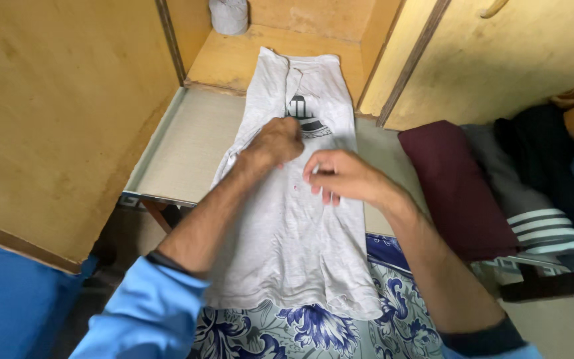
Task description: The person folds a gray t-shirt by tucking the sleeves and sides in, then rolling it tightly into a bundle while using a flat board as a base.
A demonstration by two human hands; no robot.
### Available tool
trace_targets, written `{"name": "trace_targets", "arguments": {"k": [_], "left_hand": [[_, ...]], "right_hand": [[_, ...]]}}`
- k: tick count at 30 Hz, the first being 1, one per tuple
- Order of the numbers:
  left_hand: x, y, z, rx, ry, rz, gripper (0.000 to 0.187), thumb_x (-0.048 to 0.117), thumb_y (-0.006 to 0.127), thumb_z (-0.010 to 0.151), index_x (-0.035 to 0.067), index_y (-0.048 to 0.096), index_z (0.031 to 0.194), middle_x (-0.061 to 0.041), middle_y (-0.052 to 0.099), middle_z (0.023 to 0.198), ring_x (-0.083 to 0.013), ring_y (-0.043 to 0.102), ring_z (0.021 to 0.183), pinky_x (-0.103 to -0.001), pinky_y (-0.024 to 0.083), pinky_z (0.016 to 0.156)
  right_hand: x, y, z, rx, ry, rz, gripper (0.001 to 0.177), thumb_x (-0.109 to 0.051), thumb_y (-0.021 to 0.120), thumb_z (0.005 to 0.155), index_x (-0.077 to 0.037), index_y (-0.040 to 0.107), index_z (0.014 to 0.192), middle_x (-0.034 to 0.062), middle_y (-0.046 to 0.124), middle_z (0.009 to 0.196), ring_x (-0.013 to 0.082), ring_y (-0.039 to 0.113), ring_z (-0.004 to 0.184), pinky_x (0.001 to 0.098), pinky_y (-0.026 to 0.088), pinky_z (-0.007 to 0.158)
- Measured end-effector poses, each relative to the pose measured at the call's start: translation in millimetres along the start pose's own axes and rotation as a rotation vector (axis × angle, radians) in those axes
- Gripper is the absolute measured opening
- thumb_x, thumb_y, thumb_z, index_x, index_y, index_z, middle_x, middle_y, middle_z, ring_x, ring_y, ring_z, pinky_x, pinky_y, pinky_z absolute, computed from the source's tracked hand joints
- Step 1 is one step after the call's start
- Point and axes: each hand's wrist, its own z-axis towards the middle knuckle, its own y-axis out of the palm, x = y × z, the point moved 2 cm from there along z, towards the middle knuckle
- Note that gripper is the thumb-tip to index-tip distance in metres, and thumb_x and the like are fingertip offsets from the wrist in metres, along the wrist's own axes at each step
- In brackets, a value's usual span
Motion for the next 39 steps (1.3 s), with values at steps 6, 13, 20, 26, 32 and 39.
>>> {"name": "trace_targets", "arguments": {"k": [6,13,20,26,32,39], "left_hand": [[-68.8,-41.9,-71.5,0.069,-0.307,0.298,0.043,0.030,0.064,0.095,-0.001,0.063,0.126,-0.026,0.068,0.122,-0.0374,0.065,0.117,-0.049,0.054,0.099],[-88.0,-41.1,-120.8,-0.052,-0.470,0.400,0.062,0.035,0.075,0.090,-0.002,0.053,0.135,-0.024,0.070,0.121,-0.0366,0.068,0.118,-0.048,0.056,0.100],[-106.8,-23.5,-133.1,-0.091,-0.299,0.150,0.088,0.013,0.075,0.075,-0.010,0.033,0.148,-0.031,0.070,0.113,-0.0390,0.074,0.107,-0.043,0.064,0.094],[-89.0,-18.4,-155.9,-0.138,-0.270,0.130,0.109,0.013,0.084,0.071,-0.008,0.017,0.154,-0.033,0.058,0.128,-0.0367,0.064,0.115,-0.039,0.057,0.099],[-37.5,-24.6,-197.0,-0.258,-0.247,0.041,0.084,-0.003,0.056,0.079,-0.003,0.021,0.155,-0.028,0.059,0.133,-0.0287,0.080,0.065,-0.033,0.068,0.068],[-10.7,-25.3,-201.6,-0.285,-0.163,-0.231,0.061,-0.001,0.059,0.086,0.001,0.045,0.145,-0.027,0.075,0.092,-0.0202,0.071,0.053,-0.032,0.064,0.048]], "right_hand": [[11.2,-13.4,112.1,0.247,-0.100,-0.182,0.025,-0.006,0.065,0.092,-0.003,0.066,0.117,0.0108,0.073,0.090,0.0127,0.069,0.061,0.0318,0.057,0.046],[30.0,18.9,181.4,0.175,-0.044,-0.048,0.048,-0.003,0.056,0.093,-0.011,0.059,0.140,0.0113,0.072,0.101,0.0144,0.068,0.063,0.0315,0.061,0.049],[47.3,19.3,206.2,0.345,0.046,0.246,0.020,-0.008,0.068,0.093,0.002,0.074,0.109,0.0110,0.073,0.097,0.0161,0.070,0.068,0.0301,0.061,0.054],[72.5,-4.3,199.5,0.396,-0.050,0.361,0.024,0.005,0.073,0.079,0.002,0.073,0.103,0.0079,0.066,0.087,0.0169,0.071,0.071,0.0337,0.069,0.061],[88.1,-7.8,205.2,0.411,-0.064,0.285,0.024,0.006,0.072,0.082,0.001,0.074,0.106,0.0084,0.068,0.082,0.0158,0.069,0.066,0.0324,0.066,0.056],[81.1,-2.8,199.3,0.451,0.016,0.120,0.025,0.002,0.072,0.085,-0.005,0.076,0.109,0.0079,0.074,0.083,0.0164,0.072,0.064,0.0277,0.064,0.053]]}}
